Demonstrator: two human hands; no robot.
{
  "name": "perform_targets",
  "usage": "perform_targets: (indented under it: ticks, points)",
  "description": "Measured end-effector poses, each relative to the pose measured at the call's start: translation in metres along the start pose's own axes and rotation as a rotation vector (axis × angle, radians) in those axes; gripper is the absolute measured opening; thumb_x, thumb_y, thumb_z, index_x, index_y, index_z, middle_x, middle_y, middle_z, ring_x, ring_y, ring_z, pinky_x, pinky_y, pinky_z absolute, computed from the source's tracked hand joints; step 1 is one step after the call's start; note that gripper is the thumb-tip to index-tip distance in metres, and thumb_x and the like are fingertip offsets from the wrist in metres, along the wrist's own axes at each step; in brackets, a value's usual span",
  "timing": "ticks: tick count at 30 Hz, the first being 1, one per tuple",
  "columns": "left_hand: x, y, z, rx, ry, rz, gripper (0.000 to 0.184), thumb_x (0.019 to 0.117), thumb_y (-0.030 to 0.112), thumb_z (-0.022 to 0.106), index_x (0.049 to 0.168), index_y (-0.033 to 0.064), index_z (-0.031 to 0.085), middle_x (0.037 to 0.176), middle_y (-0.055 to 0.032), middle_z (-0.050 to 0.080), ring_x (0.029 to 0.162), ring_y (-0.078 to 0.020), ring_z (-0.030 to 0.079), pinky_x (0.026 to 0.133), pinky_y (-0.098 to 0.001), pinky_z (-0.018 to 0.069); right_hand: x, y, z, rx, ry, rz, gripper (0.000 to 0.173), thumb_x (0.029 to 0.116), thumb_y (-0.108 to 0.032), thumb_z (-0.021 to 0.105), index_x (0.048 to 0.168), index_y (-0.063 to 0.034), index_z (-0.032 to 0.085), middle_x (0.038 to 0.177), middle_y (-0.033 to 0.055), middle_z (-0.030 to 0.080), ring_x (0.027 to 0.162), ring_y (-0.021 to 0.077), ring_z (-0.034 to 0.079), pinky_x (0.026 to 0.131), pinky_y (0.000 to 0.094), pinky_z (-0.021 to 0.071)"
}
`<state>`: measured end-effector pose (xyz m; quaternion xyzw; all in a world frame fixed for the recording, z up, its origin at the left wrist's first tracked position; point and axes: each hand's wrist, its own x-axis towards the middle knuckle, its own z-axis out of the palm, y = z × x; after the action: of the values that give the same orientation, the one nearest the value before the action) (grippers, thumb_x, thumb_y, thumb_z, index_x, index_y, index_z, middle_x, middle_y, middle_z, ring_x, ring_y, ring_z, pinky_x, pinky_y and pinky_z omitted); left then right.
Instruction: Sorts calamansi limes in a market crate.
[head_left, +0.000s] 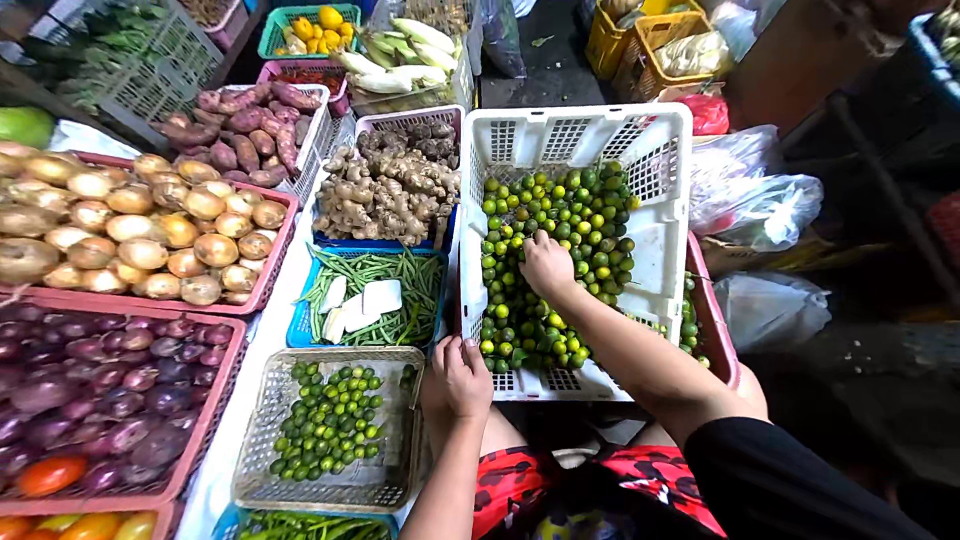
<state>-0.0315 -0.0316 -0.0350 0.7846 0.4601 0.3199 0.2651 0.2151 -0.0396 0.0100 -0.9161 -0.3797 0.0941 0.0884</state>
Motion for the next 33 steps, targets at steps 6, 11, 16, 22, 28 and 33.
perform_targets:
  ticks: [6,11,16,22,28,33]
  points:
    - [0.002,0.001,0.001,-0.007,0.004,-0.002,0.03,0.1029,0.024,0.055,0.109,-0.001,0.072,0.122,-0.0175,0.066,0.117,-0.0258,0.062,0.104,-0.0367,0.0505,-0.042,0.037,-0.033,1.071,-0.018,0.202,0.034,0.1052,-0.038,0.051,0.122,-0.0102,0.064,0.1,0.0092,0.068,0.074,0.0207,0.064,0.062,0.0409,0.0541]
    - [0.001,0.0,0.001,-0.008,-0.016,-0.017,0.032,0.1037,0.024,0.054,0.111,-0.0009,0.072,0.124,-0.0179,0.065,0.116,-0.0247,0.063,0.103,-0.0359,0.051,0.004,0.077,-0.052,1.158,0.07,0.379,0.03,0.1066,-0.035,0.049,0.118,-0.0114,0.064,0.098,0.0048,0.069,0.068,0.0157,0.062,0.056,0.0323,0.0507]
    - [0.0,0.003,-0.002,0.016,-0.026,-0.007,0.031,0.1039,0.023,0.054,0.112,-0.0016,0.071,0.123,-0.0184,0.065,0.118,-0.0275,0.062,0.105,-0.0381,0.0498,0.024,0.05,-0.061,0.059,-0.073,0.273,0.047,0.094,-0.039,0.07,0.124,-0.0025,0.066,0.126,0.0239,0.066,0.112,0.0455,0.066,0.086,0.0673,0.0534]
    - [0.003,0.004,-0.006,0.029,-0.043,-0.014,0.03,0.1024,0.021,0.056,0.112,-0.0021,0.072,0.122,-0.0214,0.067,0.12,-0.0318,0.063,0.106,-0.0438,0.0501,-0.074,-0.067,-0.107,0.618,-0.02,-0.26,0.054,0.093,-0.027,0.074,0.143,-0.0163,0.056,0.129,0.0151,0.061,0.099,0.0293,0.068,0.08,0.0519,0.0604]
    - [0.007,0.007,-0.011,0.058,-0.083,-0.009,0.03,0.1023,0.02,0.055,0.114,-0.002,0.072,0.123,-0.0211,0.067,0.122,-0.0328,0.062,0.109,-0.0467,0.0477,-0.08,-0.084,-0.084,0.71,-0.14,-0.539,0.04,0.1,-0.029,0.069,0.137,-0.0135,0.063,0.137,0.0098,0.061,0.111,0.0213,0.068,0.091,0.0419,0.0604]
    - [0.007,0.014,-0.014,-0.003,-0.082,-0.08,0.032,0.1012,0.026,0.058,0.112,0.0011,0.074,0.127,-0.0183,0.066,0.121,-0.0293,0.063,0.106,-0.0437,0.0514,-0.079,0.009,-0.056,0.565,-0.068,-0.188,0.032,0.1045,-0.033,0.061,0.13,-0.0159,0.067,0.123,0.0076,0.07,0.101,0.0218,0.072,0.091,0.05,0.0598]
